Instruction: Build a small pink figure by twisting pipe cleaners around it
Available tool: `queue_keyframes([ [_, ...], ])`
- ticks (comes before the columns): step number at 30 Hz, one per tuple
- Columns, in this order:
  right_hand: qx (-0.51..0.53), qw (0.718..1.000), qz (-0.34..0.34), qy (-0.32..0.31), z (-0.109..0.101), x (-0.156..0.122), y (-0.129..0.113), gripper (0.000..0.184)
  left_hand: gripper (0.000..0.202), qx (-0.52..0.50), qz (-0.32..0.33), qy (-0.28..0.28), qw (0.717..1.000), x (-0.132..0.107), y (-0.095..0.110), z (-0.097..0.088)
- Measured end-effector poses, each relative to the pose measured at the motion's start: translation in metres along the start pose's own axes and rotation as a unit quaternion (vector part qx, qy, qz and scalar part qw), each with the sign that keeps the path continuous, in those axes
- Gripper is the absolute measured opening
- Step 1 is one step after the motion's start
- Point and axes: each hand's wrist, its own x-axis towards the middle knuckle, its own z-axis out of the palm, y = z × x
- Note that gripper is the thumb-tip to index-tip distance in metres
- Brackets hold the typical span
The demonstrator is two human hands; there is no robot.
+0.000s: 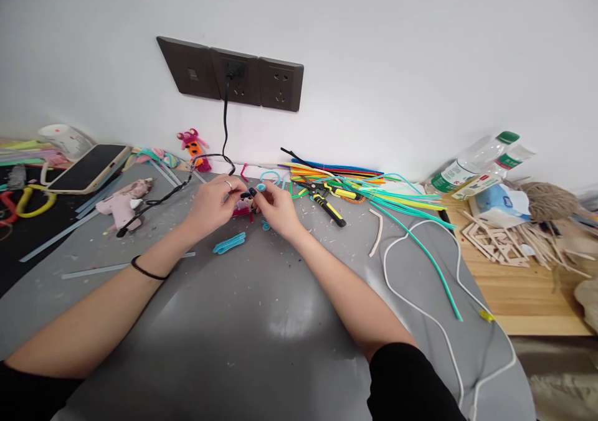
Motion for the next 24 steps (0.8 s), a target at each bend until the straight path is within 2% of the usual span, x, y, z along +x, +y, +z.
queue_keyframes([
  [3,0.031,0.999,0.009,0.010,-0.002,0.003,0.001,0.044,0.014,-0.008,-0.014,0.009,1.000,-0.001,0.000,0.002],
  [7,0.096,0.995,0.031,0.021,-0.006,0.008,0.004,0.055,0.032,-0.085,-0.065,0.007,0.994,-0.002,-0.001,0.007],
  [9,0.116,0.992,0.039,0.016,-0.006,0.009,0.006,0.057,0.037,-0.123,-0.068,0.012,0.990,-0.002,-0.002,0.010],
  [14,0.109,0.993,0.039,-0.008,-0.005,0.007,0.006,0.053,0.029,-0.146,-0.064,0.026,0.987,-0.002,-0.003,0.012],
  [19,0.093,0.995,-0.008,0.047,-0.004,0.005,0.001,0.049,0.021,-0.135,-0.091,0.040,0.986,0.000,-0.003,0.008],
  [24,0.070,0.996,-0.019,0.058,-0.005,0.005,0.002,0.050,0.022,-0.129,-0.085,0.021,0.988,0.001,-0.004,0.005],
])
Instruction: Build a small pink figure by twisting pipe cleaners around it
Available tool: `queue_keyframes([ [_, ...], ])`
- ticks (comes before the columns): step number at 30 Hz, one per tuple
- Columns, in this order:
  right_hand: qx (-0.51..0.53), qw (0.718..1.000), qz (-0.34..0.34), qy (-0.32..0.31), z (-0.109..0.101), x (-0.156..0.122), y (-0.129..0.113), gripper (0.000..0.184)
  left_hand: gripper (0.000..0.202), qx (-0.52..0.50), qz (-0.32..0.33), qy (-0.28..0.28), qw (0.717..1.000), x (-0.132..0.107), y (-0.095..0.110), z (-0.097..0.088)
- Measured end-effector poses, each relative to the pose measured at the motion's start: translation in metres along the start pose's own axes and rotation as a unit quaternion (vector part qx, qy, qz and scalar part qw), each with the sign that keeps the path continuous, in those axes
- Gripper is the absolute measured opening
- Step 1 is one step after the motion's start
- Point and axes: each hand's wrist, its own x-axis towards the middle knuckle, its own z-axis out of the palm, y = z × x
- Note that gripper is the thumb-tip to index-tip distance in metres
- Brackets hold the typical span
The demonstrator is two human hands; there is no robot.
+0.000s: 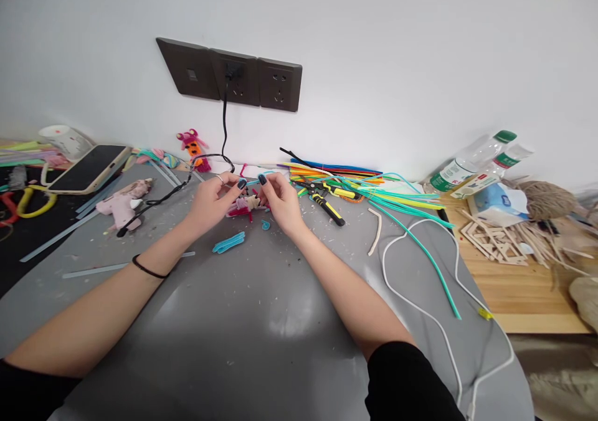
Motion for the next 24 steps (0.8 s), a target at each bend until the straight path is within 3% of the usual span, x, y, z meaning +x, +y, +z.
queue_keyframes([
  [9,-0.018,1.000,-0.006,-0.003,0.001,0.000,0.000,0.051,0.020,0.011,0.022,-0.036,0.999,-0.001,0.000,0.000],
  [15,-0.011,1.000,0.003,-0.003,-0.001,0.000,-0.003,0.053,0.022,0.023,0.042,-0.020,0.999,-0.001,-0.005,0.001],
  [18,0.010,0.999,0.032,-0.014,-0.002,0.000,-0.005,0.050,0.019,0.060,0.099,0.010,0.993,-0.002,-0.009,0.002],
  [22,0.041,0.995,0.092,-0.011,-0.005,0.002,-0.004,0.045,0.021,0.157,0.238,0.039,0.958,-0.001,-0.012,0.002],
  [24,0.046,0.993,0.104,-0.009,-0.005,0.002,-0.003,0.045,0.022,0.170,0.242,0.035,0.955,0.000,-0.011,0.002],
])
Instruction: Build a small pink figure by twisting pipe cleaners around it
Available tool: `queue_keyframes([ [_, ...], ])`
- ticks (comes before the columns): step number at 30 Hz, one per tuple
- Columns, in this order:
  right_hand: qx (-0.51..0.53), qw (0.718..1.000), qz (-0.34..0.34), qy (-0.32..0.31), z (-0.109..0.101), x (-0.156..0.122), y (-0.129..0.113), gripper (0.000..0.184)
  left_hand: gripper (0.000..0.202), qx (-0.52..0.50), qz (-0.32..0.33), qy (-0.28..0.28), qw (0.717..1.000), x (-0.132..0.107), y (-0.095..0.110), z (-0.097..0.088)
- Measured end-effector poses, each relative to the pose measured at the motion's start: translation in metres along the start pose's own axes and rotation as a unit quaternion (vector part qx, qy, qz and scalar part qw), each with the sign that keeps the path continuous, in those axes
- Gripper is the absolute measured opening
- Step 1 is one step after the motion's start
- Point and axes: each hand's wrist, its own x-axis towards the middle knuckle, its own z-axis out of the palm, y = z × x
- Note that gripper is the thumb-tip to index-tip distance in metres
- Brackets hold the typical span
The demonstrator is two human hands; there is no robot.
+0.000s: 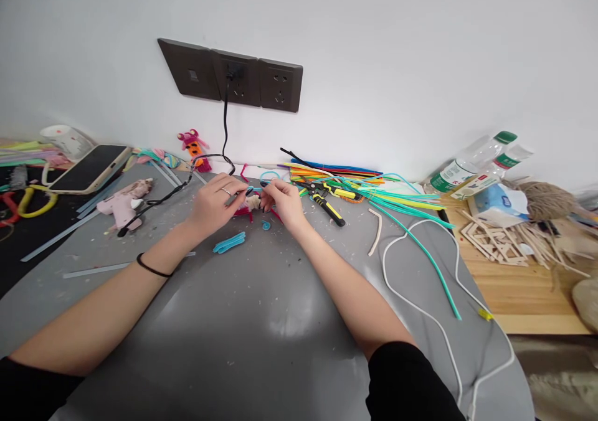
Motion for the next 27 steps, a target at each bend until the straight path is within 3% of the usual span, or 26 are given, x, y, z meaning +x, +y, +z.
queue_keyframes([
  [3,-0.002,1.000,-0.021,-0.009,-0.001,0.001,0.001,0.048,0.021,-0.056,-0.112,-0.044,0.991,0.002,0.004,-0.002],
  [5,-0.016,0.999,-0.043,-0.018,0.000,0.001,0.001,0.051,0.023,-0.124,-0.194,-0.080,0.970,0.003,0.006,-0.003],
  [7,-0.035,0.998,-0.057,-0.023,0.000,0.001,0.001,0.055,0.027,-0.181,-0.237,-0.089,0.950,0.004,0.007,-0.004],
  [21,-0.050,0.995,-0.091,-0.002,0.005,-0.002,0.004,0.052,0.033,-0.224,-0.268,-0.061,0.935,0.006,0.001,-0.008],
  [23,-0.040,0.996,-0.084,0.019,0.004,-0.001,0.005,0.052,0.032,-0.203,-0.277,-0.054,0.938,0.008,-0.006,-0.012],
  [27,-0.028,0.995,-0.079,0.060,0.002,0.002,0.005,0.051,0.025,-0.106,-0.282,-0.105,0.948,0.010,-0.027,-0.022],
])
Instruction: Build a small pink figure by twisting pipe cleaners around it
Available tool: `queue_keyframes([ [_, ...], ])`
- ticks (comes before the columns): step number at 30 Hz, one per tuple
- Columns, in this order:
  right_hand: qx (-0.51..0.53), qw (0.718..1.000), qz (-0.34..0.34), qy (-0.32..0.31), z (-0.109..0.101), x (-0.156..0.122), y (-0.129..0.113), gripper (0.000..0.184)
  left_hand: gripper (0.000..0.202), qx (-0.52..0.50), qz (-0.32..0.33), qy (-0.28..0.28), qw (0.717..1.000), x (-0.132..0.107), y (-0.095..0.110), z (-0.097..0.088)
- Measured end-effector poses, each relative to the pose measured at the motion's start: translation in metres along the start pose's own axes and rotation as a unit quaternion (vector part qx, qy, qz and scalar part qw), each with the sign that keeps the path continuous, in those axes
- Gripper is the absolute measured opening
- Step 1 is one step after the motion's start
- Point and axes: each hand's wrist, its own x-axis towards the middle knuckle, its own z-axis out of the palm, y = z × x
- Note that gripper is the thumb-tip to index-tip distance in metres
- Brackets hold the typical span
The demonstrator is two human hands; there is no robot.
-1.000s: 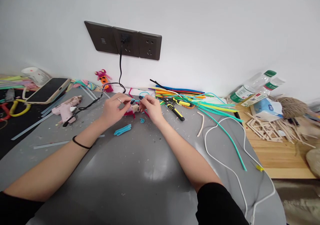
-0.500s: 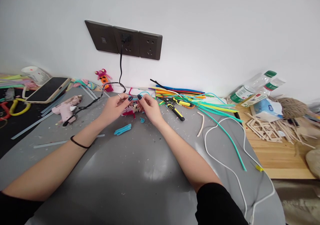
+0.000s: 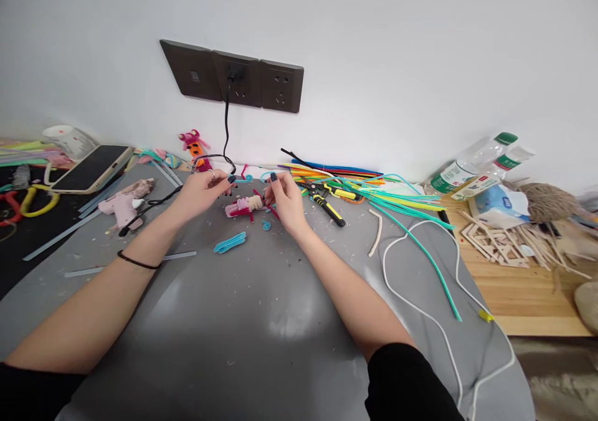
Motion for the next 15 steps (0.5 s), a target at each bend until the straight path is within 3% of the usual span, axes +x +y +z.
queue_keyframes([
  [5,-0.002,1.000,0.003,0.005,-0.002,0.002,0.001,0.049,0.023,0.118,-0.024,0.049,0.992,0.007,-0.020,-0.004],
  [9,-0.015,1.000,0.003,0.016,-0.002,0.002,0.003,0.051,0.033,0.168,0.004,0.071,0.983,0.004,-0.019,0.000],
  [12,-0.025,1.000,0.003,0.011,-0.003,0.002,0.002,0.052,0.027,0.136,0.101,0.015,0.986,-0.003,-0.007,0.005],
  [15,-0.028,1.000,0.003,0.008,-0.003,0.002,0.001,0.052,0.033,0.134,0.176,-0.059,0.973,-0.012,0.003,0.012],
])
